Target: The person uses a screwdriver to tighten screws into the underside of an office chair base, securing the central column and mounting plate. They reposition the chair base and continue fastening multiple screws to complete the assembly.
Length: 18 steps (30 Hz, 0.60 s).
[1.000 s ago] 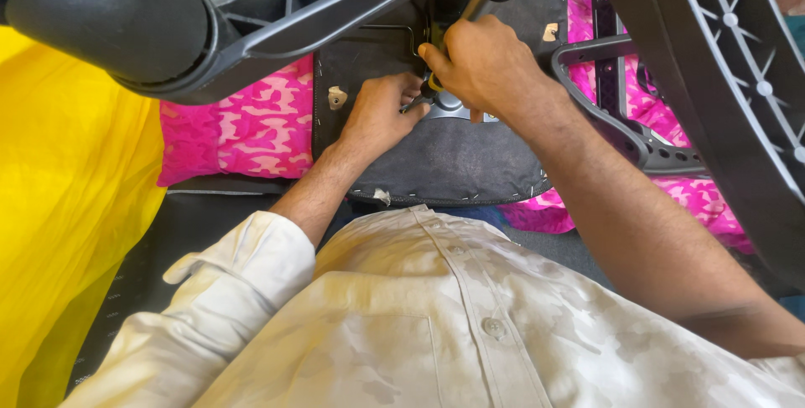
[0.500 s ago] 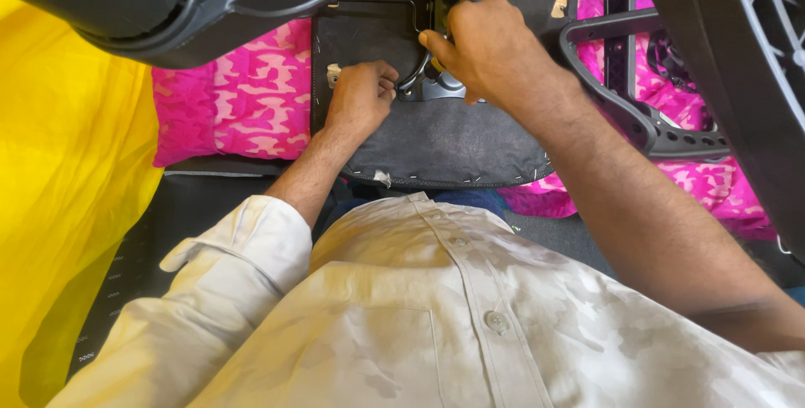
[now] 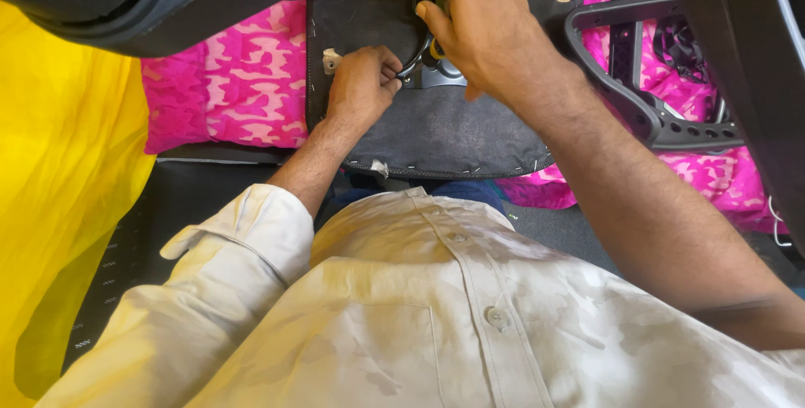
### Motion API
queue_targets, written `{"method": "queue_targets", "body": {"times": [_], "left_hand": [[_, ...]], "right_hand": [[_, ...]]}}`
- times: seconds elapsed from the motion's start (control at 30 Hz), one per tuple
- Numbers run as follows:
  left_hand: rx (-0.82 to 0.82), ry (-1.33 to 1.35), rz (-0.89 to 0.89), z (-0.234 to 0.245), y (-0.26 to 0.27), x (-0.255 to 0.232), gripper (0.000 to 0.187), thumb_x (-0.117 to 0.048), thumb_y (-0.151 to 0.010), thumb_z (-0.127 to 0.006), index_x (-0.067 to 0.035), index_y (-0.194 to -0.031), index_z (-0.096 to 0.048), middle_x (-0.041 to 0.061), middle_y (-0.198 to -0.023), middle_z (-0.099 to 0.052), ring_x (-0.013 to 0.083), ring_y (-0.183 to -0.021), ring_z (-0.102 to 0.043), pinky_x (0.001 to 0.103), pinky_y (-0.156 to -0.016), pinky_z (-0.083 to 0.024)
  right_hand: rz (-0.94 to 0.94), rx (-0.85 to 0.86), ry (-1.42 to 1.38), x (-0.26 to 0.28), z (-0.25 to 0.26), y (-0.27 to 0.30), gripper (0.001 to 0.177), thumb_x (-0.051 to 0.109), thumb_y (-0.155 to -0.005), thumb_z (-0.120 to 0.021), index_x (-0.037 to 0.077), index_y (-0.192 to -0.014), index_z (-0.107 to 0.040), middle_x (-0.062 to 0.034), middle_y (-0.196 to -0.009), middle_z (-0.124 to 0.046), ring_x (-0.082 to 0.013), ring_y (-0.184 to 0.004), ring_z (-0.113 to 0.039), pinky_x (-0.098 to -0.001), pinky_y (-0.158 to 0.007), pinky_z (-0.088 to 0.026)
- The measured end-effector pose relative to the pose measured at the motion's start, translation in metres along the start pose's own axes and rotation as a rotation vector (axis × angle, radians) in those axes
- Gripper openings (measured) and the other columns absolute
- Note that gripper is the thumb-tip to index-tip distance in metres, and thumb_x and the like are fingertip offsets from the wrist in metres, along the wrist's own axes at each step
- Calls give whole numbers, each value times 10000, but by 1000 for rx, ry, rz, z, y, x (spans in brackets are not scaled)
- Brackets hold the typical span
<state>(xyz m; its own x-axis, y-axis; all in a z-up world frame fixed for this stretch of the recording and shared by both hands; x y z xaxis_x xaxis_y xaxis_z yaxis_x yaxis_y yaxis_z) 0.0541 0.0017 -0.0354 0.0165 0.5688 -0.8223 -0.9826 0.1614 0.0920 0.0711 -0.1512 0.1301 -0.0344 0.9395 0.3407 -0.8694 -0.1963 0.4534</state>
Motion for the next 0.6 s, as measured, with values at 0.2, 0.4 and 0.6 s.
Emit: {"method": "queue_targets", "body": {"times": [0.2,0.4,0.6], "left_hand": [[15,-61,-39,-5,0,-5,187,1,-801,-798,-56,-958,-713,60,-935,-716,156,-840,-732,309,-760,-605],[10,-82,-19,-7,-1,-3,249,12,-829,-782,-68,-1028,-656,49,-980,-662,149,-855,-719,308,-770,-600],[23,-95,-32,-11,-6,4,310,4,-809,-804,-66,-1075,-661,53,-958,-659,153,-846,-708,315,-778,-590]], "right_hand": [[884,-365,-10,28,21,27,314,3,-722,-743,-81,-1019,-688,-269,-882,-730,-430,-821,-732,-456,-681,-583],[468,-191,55,11,-3,7,252,119,-799,-852,-42,-954,-736,-261,-765,-708,-398,-735,-733,-444,-657,-593],[265,-69,-89,9,-1,0,322,235,-946,-761,-79,-912,-695,-189,-575,-700,-267,-552,-753,-348,-574,-610]]}}
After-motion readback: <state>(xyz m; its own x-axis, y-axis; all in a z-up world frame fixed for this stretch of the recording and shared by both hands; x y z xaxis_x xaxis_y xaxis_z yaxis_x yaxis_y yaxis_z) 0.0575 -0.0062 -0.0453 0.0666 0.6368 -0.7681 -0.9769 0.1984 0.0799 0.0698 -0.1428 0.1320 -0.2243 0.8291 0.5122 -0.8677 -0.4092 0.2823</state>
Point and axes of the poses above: each hand's wrist, its own y-axis away from the middle knuckle, its own z-axis out of the back of the hand, x = y × z, the point moved 6 cm from there along -y, towards the middle knuckle
